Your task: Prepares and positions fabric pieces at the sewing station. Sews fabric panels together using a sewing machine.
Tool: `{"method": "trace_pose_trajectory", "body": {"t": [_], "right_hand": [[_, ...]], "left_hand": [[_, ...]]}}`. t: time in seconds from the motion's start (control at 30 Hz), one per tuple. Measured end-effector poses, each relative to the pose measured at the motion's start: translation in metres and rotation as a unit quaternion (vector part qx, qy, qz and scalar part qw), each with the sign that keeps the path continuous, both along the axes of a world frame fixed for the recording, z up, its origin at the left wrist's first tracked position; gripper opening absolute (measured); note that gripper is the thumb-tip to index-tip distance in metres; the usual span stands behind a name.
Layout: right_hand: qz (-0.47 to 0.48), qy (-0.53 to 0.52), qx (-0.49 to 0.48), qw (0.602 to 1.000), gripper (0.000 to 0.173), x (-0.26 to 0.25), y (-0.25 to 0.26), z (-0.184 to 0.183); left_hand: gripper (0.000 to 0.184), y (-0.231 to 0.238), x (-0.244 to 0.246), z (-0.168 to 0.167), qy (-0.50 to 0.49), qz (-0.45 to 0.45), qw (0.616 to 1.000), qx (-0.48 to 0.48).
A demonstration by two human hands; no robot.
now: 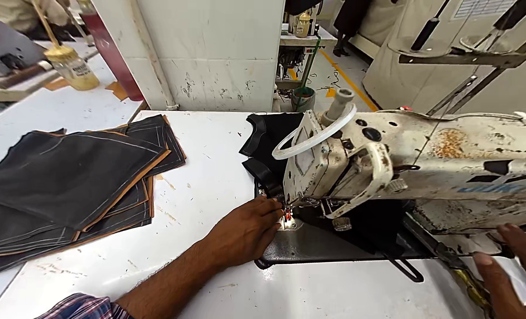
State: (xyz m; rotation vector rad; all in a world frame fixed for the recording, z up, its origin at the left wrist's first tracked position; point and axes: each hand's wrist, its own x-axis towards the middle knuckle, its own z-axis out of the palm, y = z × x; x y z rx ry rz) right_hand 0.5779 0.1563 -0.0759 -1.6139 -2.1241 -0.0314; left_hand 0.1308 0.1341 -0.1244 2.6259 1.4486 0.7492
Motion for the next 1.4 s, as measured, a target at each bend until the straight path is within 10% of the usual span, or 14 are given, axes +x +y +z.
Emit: {"method": "trace_pose_trajectory", "body": {"t": [0.23, 0.5, 0.67, 0.97, 1.13, 1.4], "right_hand": [[0.181, 0.045, -0.035, 0.982, 0.046, -0.111, -0.051, -0.028], [0.164, -0.033, -0.153, 0.974, 0.060, -0.195, 0.008, -0.035], [0.071, -0.040, 0.009, 0.997, 0.030, -0.169, -0.008, -0.033], [0.022, 0.023, -0.074, 0.997, 0.033, -0.084, -0.028, -0.033], [0.149, 0.055, -0.142, 0.977, 0.031, -0.160, -0.076, -0.011], [0.124, -0.042, 0.047, 0.990, 0.025, -0.275, -0.045, -0.046]], "left_hand": [[0.043, 0.058, -0.016, 0.031, 0.100, -0.040, 0.994, 0.021], [0.056, 0.024, 0.000, 0.019, 0.212, 0.222, 0.952, 0.002], [0.057, -0.005, 0.001, 0.020, 0.255, 0.287, 0.923, 0.014], [0.068, -0.038, -0.017, 0.025, 0.273, 0.358, 0.890, -0.069], [0.064, -0.075, -0.001, 0.030, 0.264, 0.392, 0.878, -0.075], [0.056, -0.094, 0.008, 0.035, 0.248, 0.422, 0.866, -0.098]]}}
